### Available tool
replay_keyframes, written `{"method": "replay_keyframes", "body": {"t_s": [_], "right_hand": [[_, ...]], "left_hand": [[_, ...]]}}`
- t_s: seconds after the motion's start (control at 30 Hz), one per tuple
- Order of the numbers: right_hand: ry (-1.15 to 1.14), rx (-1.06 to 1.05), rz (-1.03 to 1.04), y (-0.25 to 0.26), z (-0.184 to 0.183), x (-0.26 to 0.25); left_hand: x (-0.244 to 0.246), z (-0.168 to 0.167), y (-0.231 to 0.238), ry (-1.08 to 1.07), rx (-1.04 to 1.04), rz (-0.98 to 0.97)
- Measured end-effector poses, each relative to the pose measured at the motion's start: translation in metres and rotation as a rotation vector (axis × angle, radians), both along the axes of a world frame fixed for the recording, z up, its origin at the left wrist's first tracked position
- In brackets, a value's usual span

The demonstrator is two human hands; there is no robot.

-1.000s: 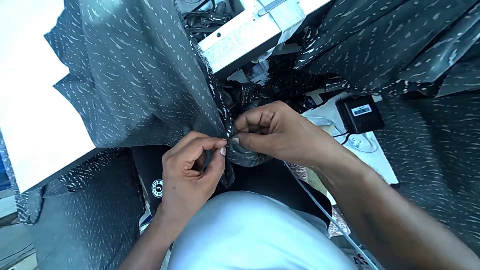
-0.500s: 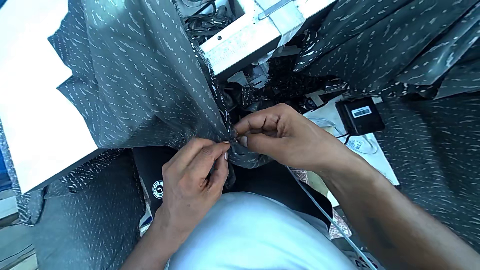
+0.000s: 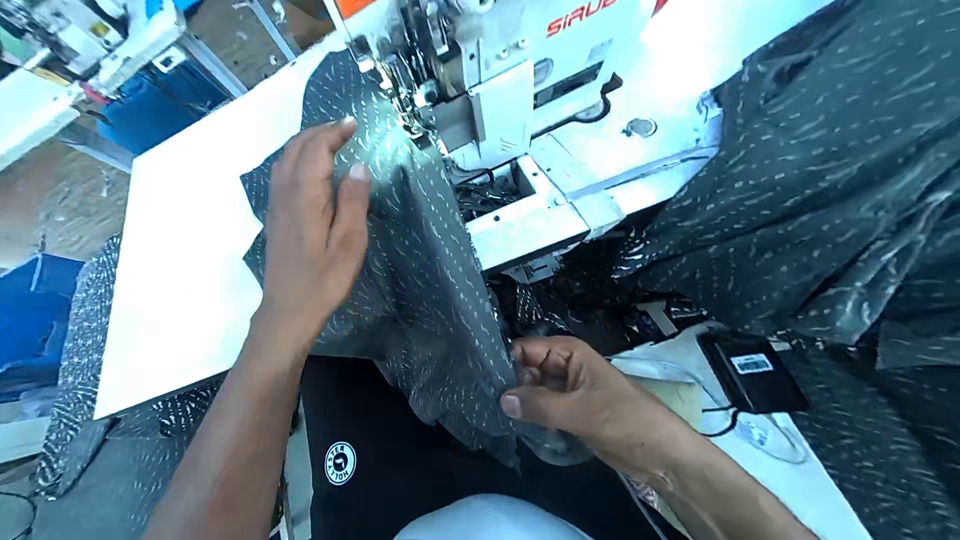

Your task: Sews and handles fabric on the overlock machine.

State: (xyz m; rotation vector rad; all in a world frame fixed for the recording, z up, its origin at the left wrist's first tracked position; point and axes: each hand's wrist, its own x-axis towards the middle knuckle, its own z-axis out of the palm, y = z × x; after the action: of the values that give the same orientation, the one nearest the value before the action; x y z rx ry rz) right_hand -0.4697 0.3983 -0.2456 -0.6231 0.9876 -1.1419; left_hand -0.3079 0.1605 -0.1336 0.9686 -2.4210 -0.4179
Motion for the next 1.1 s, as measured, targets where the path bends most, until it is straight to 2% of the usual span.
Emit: {"method": "replay_keyframes", "body": {"t_s": [0.1, 0.2, 0.3, 0.43, 0.77, 0.9, 1.1], "right_hand": [[0.074, 0.034, -0.027, -0.002, -0.005, -0.002], [0.091, 0.027, -0.013, -0.003, -0.007, -0.006], [0.097, 0.012, 0.017, -0.001, -0.004, -0.007], [0.157, -0.128, -0.063, 0.012, 0.002, -0.013], [0.218, -0.142, -0.105, 0.015, 0.009, -0.022], [0.324, -0.124, -0.198, -0.009, 0.02, -0.021], [0.339, -0.093, -0.19, -0.032, 0.032, -0.015]], "left_hand": [[-0.024, -0.008, -0.034, -0.189, -0.01, 0.039], [-0.031, -0.013, -0.038, -0.254, -0.055, 0.044], [-0.028, -0.015, -0.033, -0.236, -0.031, 0.044], [-0.027, -0.012, -0.025, -0.241, 0.002, 0.056], [-0.03, -0.011, -0.021, -0.268, 0.017, 0.071], [-0.038, -0.016, -0.049, -0.278, -0.002, 0.056], [-0.042, -0.02, -0.093, -0.266, 0.038, 0.023]]}}
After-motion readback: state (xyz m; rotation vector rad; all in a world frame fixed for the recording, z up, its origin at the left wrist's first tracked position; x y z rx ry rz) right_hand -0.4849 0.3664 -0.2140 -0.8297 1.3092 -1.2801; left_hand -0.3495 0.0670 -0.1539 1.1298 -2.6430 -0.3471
